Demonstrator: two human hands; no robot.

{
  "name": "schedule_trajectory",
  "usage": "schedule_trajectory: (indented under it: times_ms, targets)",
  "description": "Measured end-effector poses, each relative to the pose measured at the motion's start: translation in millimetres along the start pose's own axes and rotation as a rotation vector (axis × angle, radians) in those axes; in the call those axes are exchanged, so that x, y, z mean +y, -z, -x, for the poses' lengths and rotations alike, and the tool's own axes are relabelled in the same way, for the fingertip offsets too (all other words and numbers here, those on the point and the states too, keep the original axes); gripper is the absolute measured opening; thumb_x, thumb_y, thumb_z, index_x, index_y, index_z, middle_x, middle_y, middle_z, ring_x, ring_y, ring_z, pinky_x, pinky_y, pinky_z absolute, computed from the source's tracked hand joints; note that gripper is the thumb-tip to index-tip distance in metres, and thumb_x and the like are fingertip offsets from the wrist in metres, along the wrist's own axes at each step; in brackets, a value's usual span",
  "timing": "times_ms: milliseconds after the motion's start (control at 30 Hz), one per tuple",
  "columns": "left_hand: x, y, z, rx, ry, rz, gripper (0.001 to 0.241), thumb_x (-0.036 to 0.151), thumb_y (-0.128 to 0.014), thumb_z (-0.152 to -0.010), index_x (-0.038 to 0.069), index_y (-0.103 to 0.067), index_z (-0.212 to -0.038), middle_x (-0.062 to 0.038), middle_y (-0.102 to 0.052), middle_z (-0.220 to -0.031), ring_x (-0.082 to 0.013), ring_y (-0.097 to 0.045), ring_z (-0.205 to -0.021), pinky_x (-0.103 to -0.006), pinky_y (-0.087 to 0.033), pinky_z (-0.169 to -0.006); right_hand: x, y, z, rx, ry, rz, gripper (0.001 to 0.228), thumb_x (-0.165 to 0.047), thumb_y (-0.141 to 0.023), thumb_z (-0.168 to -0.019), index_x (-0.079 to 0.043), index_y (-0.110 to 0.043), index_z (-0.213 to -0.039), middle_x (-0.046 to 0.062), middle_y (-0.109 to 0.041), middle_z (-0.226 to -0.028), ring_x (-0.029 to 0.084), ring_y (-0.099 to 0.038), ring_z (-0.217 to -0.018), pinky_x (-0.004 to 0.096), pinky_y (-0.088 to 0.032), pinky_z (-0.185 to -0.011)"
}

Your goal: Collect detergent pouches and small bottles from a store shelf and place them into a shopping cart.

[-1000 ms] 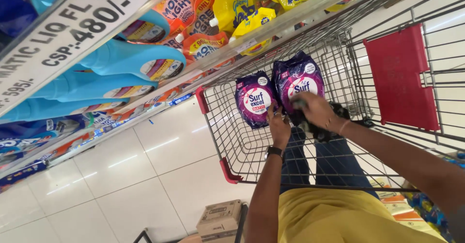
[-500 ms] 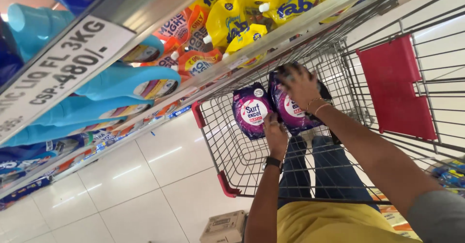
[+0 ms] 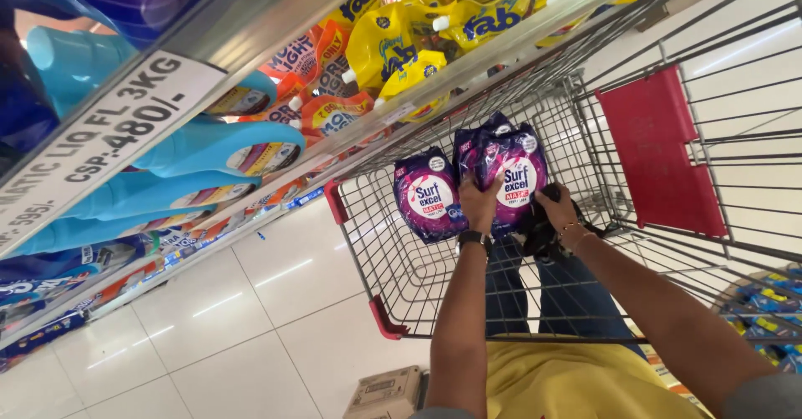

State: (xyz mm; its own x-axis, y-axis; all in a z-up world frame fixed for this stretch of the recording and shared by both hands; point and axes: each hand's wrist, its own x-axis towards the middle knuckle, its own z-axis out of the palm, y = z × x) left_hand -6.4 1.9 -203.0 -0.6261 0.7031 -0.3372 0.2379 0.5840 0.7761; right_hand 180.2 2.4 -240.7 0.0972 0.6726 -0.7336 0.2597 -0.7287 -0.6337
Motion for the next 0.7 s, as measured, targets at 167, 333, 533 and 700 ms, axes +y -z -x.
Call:
schedule_trajectory:
  times_ms: [167,333,533,700]
  targets:
    - [-1.5,-22.4,0.9,-0.044,-0.043,-0.101,0.053,0.036,-0.082,-0.083,0.004,-0.063,-0.121,-0.026,-0.070,-0.110,-0.0424,-0.068,-0.101,-0.0484,-0.054,-0.085,3.0,8.6,-12.4,-0.062,-0.164,-0.191,0.056,-0.011,-0.071,-0.080,-0.003,-0.057,-0.134,0.016,-0.068,-0.112,0.030,-0.067,-0.097,0.042,-0.056,-0.078]
    - [50.7,3.5,2.2,-0.115,-0.029,-0.047,0.010,0.014,-0.063,-0.093,0.009,-0.066,-0.101,-0.011,-0.077,-0.092,-0.0307,-0.079,-0.083,-0.0406,-0.061,-0.071,-25.9,29.5,-5.1,-0.199,-0.253,-0.215,0.046,-0.004,-0.067,-0.075,-0.001,-0.066,-0.121,0.016,-0.069,-0.098,0.030,-0.067,-0.084,0.042,-0.057,-0.071]
    - [106.5,72.2,50.4,-0.050,-0.394,-0.004,0.004,0.002,-0.065,-0.096,0.001,-0.067,-0.100,-0.018,-0.077,-0.092,-0.0335,-0.076,-0.088,-0.0392,-0.057,-0.070,-84.1,77.1,3.6,-0.474,-0.304,-0.459,0.037,-0.020,-0.070,-0.083,-0.002,-0.066,-0.116,0.017,-0.067,-0.104,0.031,-0.068,-0.089,0.044,-0.062,-0.082]
    - [143.5,117.8,72.3,-0.338,-0.361,0.488,0.019,-0.013,-0.057,-0.094,-0.004,-0.065,-0.108,-0.012,-0.077,-0.097,-0.0149,-0.076,-0.093,-0.0240,-0.057,-0.081,-241.1,92.9,91.1,-0.620,0.168,-1.066,0.054,-0.032,-0.058,-0.097,-0.015,-0.056,-0.148,0.009,-0.063,-0.144,0.027,-0.065,-0.126,0.046,-0.046,-0.113]
